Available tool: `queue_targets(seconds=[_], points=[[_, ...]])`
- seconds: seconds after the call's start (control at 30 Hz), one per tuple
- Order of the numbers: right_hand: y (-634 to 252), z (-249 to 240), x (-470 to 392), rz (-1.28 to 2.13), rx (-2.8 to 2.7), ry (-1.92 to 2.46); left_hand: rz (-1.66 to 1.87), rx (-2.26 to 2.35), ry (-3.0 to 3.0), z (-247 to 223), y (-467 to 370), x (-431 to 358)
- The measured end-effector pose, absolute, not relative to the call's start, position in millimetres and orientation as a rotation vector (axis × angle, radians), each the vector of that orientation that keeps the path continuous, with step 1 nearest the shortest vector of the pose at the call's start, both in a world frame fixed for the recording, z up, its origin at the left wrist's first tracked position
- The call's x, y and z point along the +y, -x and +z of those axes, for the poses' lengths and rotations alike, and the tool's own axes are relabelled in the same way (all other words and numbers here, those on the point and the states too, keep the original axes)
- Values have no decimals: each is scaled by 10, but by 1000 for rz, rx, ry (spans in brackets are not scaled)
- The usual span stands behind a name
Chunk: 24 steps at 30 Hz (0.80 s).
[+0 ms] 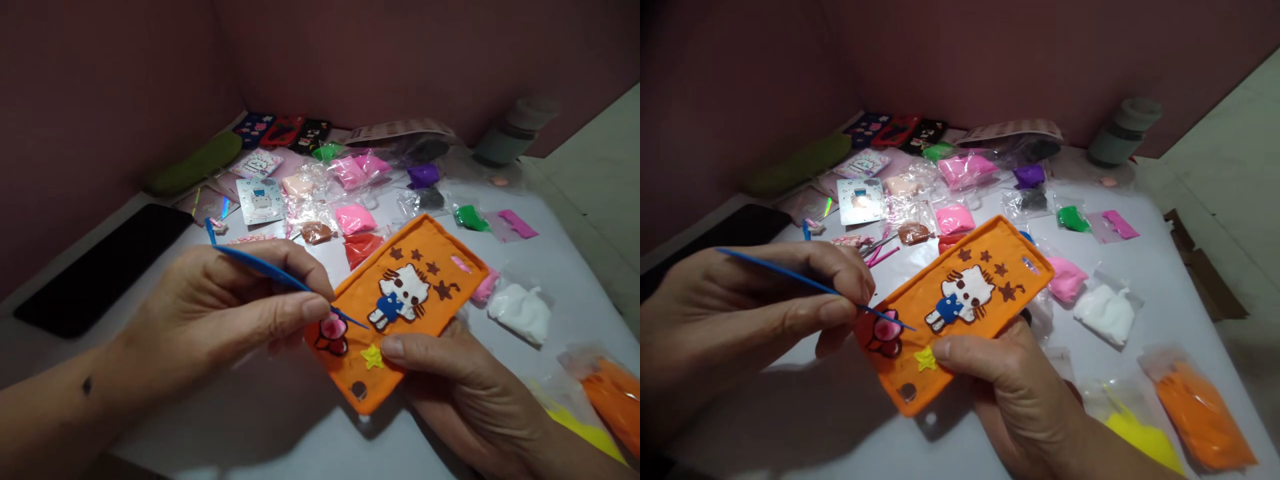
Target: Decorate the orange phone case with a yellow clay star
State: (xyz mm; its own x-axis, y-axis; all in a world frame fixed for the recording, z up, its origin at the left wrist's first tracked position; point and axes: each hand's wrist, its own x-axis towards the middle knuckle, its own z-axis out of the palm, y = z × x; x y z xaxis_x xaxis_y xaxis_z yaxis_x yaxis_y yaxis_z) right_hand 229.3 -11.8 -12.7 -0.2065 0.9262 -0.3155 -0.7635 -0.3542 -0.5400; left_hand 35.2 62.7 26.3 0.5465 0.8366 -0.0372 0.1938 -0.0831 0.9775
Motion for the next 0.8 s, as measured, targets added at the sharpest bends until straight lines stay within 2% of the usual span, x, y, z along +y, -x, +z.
queue_targets(seconds=[0.3,0.53,0.8], points=[[-2291,-131,-114,1848,-346,740,516,820,-1081,144,-430,759],[-2313,-118,-134,1938,-376,801,250,844,-996,105,-439,756],[-2316,-135,-90,1925,-351,748,310,843,-977,86,-458,724]])
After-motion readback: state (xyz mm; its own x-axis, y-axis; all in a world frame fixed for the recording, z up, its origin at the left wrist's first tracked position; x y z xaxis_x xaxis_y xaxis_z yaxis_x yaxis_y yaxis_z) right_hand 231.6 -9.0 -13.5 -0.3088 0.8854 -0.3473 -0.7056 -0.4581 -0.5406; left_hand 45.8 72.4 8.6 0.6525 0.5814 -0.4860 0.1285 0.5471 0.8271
